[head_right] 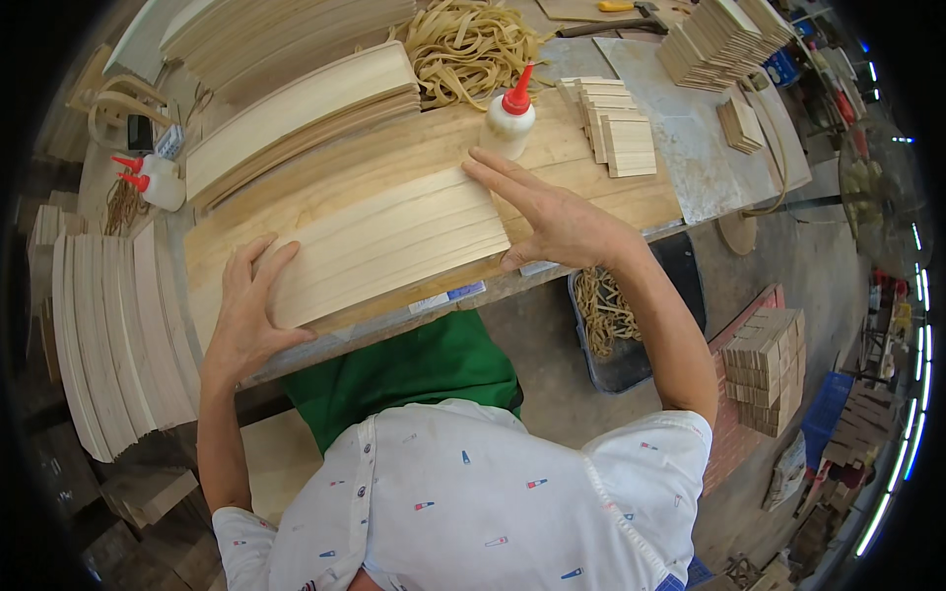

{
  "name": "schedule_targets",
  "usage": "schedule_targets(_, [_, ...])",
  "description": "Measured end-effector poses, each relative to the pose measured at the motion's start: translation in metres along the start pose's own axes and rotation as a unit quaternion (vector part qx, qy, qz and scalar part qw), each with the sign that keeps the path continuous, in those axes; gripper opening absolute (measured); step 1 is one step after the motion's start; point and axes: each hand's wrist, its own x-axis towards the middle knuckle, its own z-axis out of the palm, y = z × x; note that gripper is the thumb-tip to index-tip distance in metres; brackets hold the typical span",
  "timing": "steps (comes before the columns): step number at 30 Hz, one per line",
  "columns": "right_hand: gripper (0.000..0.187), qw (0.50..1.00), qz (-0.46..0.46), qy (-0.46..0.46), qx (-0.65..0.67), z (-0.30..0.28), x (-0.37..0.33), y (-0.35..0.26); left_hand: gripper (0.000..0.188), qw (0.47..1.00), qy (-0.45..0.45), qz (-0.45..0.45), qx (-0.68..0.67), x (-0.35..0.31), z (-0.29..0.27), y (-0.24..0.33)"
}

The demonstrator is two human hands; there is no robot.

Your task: Gluing and joining wooden panels to assemble rectangular storage boxes.

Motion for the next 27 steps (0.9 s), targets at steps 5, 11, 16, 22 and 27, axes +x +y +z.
schedule_targets(5, [0.115,1.0,0.0,-0.004,0.001,0.001,0.0,0.0,0.099,1.0,-0.005,-0.008,-0.003,-0.002,0.001,-0.002])
schedule_targets(11, [0.112,1.0,-0.017,0.012,0.005,0.003,0.001,0.004,0.098,1.0,-0.007,-0.006,-0.009,-0.001,0.001,-0.002])
schedule_targets(16, [0.109,0.999,-0.021,0.026,0.019,0.004,0.001,0.009,0.098,1.0,-0.008,0.0,-0.012,0.004,0.002,-0.002])
schedule_targets(22, [0.106,0.999,-0.022,0.023,0.042,0.006,0.007,0.009,0.1,1.0,-0.014,0.012,-0.007,0.001,0.004,-0.005])
schedule_targets(27, [0.104,0.998,0.0,0.034,0.047,0.009,0.005,0.004,0.105,0.997,0.012,0.063,0.047,-0.012,0.0,-0.034])
